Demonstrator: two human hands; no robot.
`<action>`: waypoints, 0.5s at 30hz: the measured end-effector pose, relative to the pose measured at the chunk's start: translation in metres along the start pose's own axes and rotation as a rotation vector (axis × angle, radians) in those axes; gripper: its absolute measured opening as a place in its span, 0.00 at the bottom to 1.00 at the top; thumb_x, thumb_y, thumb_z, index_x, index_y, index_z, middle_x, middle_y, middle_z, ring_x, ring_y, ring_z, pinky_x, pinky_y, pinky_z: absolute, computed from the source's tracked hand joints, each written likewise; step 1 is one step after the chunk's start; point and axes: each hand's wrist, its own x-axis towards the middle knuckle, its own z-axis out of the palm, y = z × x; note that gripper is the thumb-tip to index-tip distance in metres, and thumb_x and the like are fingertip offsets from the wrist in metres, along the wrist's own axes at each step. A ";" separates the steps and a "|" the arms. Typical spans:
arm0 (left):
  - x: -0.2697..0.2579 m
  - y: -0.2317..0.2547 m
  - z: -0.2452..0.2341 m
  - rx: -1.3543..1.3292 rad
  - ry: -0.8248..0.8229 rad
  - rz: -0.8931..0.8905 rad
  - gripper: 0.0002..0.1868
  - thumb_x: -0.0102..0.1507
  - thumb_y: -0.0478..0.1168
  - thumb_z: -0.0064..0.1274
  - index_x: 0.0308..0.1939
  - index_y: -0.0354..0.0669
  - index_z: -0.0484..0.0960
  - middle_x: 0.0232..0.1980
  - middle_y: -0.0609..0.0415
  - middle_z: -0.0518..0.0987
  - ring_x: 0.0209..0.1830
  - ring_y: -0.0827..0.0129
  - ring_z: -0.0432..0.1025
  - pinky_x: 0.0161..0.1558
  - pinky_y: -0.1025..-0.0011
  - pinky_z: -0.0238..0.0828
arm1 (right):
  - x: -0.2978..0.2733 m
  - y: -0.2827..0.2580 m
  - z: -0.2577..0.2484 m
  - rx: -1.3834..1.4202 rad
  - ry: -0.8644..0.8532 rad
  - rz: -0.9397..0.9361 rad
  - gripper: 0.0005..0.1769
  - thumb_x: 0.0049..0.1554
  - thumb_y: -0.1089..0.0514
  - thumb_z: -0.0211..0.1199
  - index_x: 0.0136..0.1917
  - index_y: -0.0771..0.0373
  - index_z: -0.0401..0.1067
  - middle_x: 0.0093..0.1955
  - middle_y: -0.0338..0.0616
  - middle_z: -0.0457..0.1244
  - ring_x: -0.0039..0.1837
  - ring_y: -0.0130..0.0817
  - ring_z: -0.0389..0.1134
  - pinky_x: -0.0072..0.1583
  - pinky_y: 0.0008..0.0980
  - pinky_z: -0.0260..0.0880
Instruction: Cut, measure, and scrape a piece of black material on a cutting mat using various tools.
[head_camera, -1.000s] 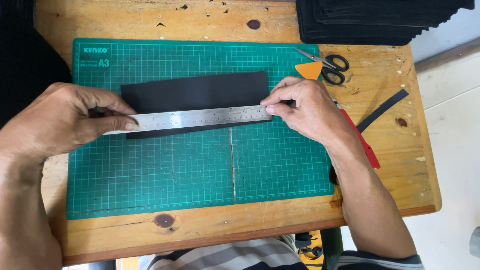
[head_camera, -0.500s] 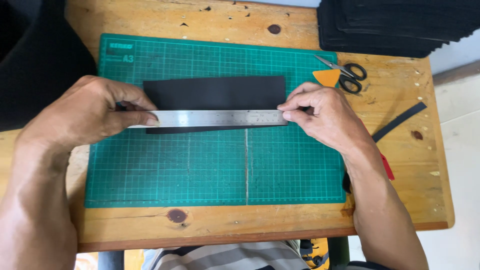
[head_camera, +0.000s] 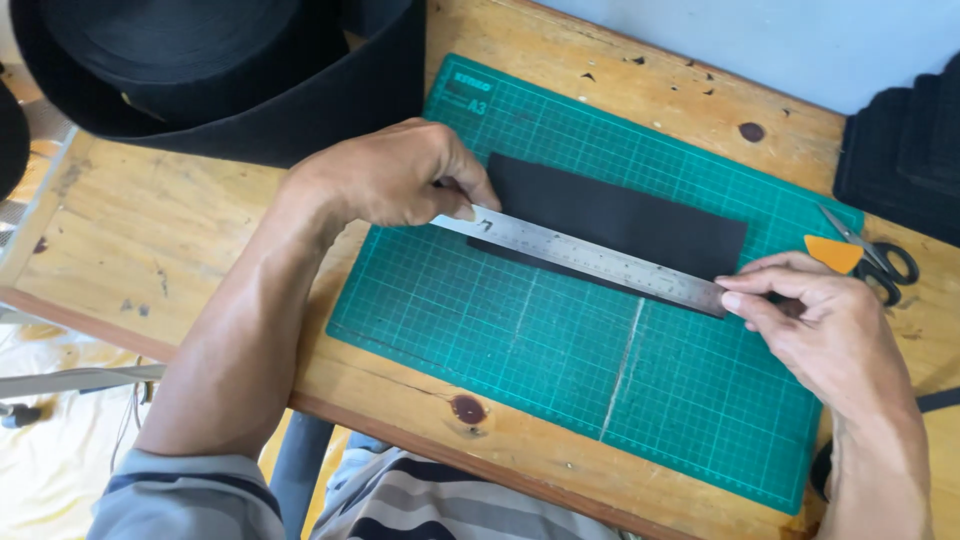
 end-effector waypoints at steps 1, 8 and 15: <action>-0.002 0.002 -0.001 -0.004 0.010 -0.010 0.16 0.59 0.34 0.59 0.48 0.56 0.91 0.47 0.67 0.90 0.46 0.80 0.82 0.46 0.77 0.72 | 0.000 0.000 0.001 -0.003 -0.009 -0.011 0.10 0.57 0.65 0.69 0.53 0.66 0.83 0.51 0.42 0.69 0.40 0.29 0.69 0.48 0.22 0.71; -0.003 0.009 -0.002 -0.044 -0.016 -0.128 0.10 0.59 0.32 0.63 0.41 0.52 0.91 0.41 0.62 0.87 0.41 0.75 0.82 0.39 0.74 0.79 | -0.001 0.000 0.001 0.019 -0.008 -0.071 0.10 0.56 0.69 0.68 0.53 0.72 0.81 0.52 0.50 0.68 0.40 0.34 0.68 0.46 0.25 0.73; 0.003 -0.010 0.005 0.020 0.015 0.029 0.11 0.56 0.31 0.65 0.39 0.52 0.90 0.36 0.64 0.89 0.39 0.77 0.82 0.38 0.73 0.76 | 0.000 0.010 0.005 0.051 0.019 -0.063 0.06 0.58 0.70 0.68 0.50 0.73 0.80 0.53 0.51 0.68 0.40 0.35 0.68 0.45 0.26 0.72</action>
